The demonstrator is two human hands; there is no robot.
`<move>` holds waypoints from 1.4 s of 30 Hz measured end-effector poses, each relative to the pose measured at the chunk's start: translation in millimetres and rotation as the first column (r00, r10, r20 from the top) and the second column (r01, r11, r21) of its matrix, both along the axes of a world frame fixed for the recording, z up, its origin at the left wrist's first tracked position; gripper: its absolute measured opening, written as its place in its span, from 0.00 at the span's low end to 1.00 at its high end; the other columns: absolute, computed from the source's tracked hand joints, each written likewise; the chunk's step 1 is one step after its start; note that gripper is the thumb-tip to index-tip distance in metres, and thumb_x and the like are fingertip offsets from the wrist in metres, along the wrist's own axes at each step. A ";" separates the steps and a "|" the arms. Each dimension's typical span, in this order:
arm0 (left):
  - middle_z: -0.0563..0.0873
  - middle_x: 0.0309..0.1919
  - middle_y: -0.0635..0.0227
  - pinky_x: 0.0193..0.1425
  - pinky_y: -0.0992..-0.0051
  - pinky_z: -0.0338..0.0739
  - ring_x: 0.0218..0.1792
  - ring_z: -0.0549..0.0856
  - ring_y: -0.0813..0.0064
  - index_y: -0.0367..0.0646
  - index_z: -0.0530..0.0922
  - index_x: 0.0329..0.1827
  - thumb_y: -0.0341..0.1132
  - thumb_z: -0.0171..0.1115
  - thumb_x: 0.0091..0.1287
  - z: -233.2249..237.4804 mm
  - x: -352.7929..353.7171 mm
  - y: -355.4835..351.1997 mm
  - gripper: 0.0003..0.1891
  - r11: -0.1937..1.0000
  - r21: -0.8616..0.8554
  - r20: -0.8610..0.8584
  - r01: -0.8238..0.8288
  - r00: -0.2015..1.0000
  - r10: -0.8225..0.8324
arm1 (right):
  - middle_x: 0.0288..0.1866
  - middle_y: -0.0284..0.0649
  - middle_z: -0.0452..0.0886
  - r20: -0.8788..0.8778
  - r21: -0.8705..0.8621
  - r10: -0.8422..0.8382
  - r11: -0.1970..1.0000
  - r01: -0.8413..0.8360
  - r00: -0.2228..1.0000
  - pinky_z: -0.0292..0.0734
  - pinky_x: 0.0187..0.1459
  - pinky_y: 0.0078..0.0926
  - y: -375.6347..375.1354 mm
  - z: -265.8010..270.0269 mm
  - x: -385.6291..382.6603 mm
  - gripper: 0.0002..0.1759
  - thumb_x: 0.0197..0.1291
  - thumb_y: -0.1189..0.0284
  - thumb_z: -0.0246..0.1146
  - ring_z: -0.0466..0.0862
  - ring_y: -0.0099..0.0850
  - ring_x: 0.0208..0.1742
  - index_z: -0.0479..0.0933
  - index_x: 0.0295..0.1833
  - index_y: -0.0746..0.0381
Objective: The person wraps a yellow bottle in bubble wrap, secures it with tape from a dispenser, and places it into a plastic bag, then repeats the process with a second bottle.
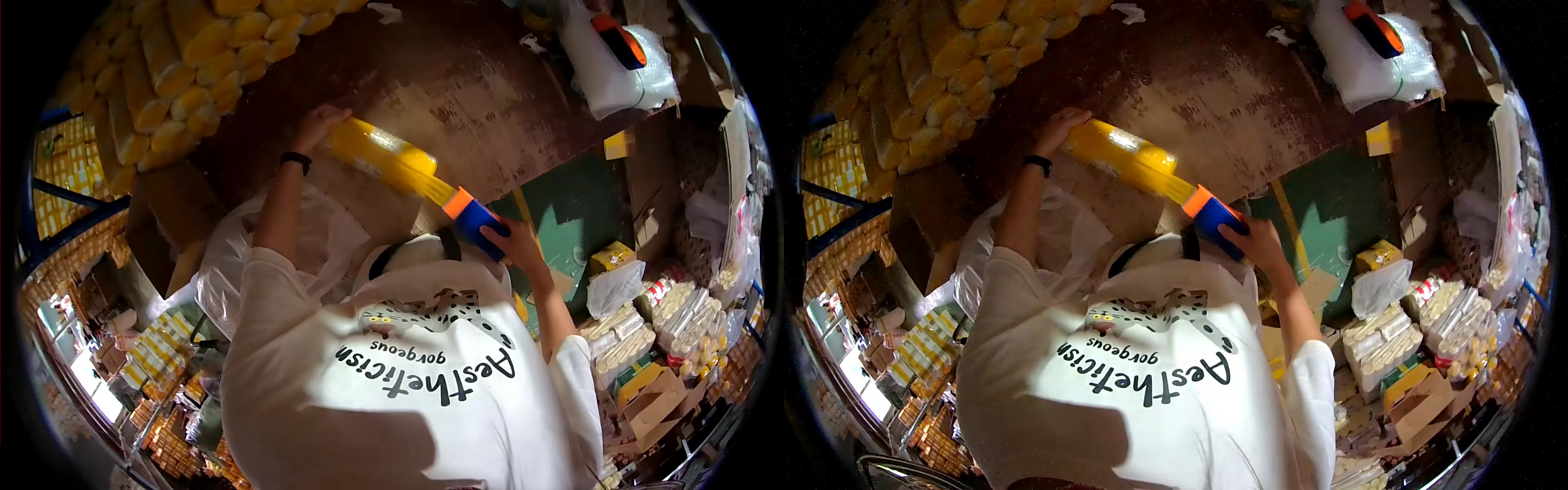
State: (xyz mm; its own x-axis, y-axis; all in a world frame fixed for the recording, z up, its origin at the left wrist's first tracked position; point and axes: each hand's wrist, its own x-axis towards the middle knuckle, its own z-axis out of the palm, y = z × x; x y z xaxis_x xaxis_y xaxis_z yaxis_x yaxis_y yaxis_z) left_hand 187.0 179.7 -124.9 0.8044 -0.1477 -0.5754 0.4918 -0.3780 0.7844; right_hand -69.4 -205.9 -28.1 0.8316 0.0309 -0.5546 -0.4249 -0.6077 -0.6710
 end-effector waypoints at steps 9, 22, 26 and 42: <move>0.82 0.46 0.64 0.49 0.72 0.76 0.43 0.81 0.73 0.43 0.79 0.50 0.48 0.68 0.58 33.7 -0.6 6.5 0.22 0.743 0.667 0.395 0.053 0.821 -0.412 | 0.31 0.51 0.82 0.084 -0.263 0.147 0.957 -0.121 0.985 0.79 0.37 0.41 26.8 -39.0 27.6 0.29 0.51 0.45 0.63 0.83 0.47 0.33 0.81 0.36 0.63; 0.71 0.59 0.57 0.67 0.60 0.64 0.60 0.71 0.60 0.45 0.61 0.69 0.44 0.71 0.47 33.7 -101.3 -109.5 0.45 0.388 0.784 0.467 0.484 -0.050 -0.883 | 0.24 0.51 0.80 0.148 -0.121 0.032 0.993 -0.014 0.988 0.77 0.31 0.38 21.3 -38.7 29.8 0.32 0.51 0.44 0.64 0.83 0.43 0.27 0.80 0.37 0.68; 0.71 0.60 0.56 0.65 0.63 0.66 0.60 0.72 0.58 0.41 0.63 0.66 0.40 0.78 0.42 119.1 -94.1 -114.1 0.46 0.513 0.497 0.570 0.700 0.183 -0.801 | 0.22 0.51 0.78 0.144 0.084 -0.010 0.996 -0.002 0.989 0.77 0.30 0.35 -10.3 45.3 19.7 0.35 0.50 0.44 0.64 0.83 0.40 0.25 0.80 0.40 0.71; 0.84 0.44 0.63 0.49 0.77 0.74 0.45 0.82 0.75 0.41 0.78 0.53 0.41 0.61 0.67 151.8 -149.3 -107.9 0.17 0.958 0.079 0.470 0.275 0.837 -0.279 | 0.21 0.49 0.79 0.349 0.139 0.051 0.985 -0.106 0.936 0.75 0.29 0.29 40.1 107.7 21.2 0.28 0.51 0.52 0.68 0.80 0.36 0.21 0.81 0.36 0.71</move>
State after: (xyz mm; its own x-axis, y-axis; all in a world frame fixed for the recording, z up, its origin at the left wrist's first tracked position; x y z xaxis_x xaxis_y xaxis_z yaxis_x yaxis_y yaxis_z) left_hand 37.6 71.8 26.9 0.9047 -0.4026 -0.1396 -0.0627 -0.4499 0.8909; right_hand -48.2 -165.8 79.6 0.9614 0.1656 -0.2197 -0.1078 -0.5079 -0.8547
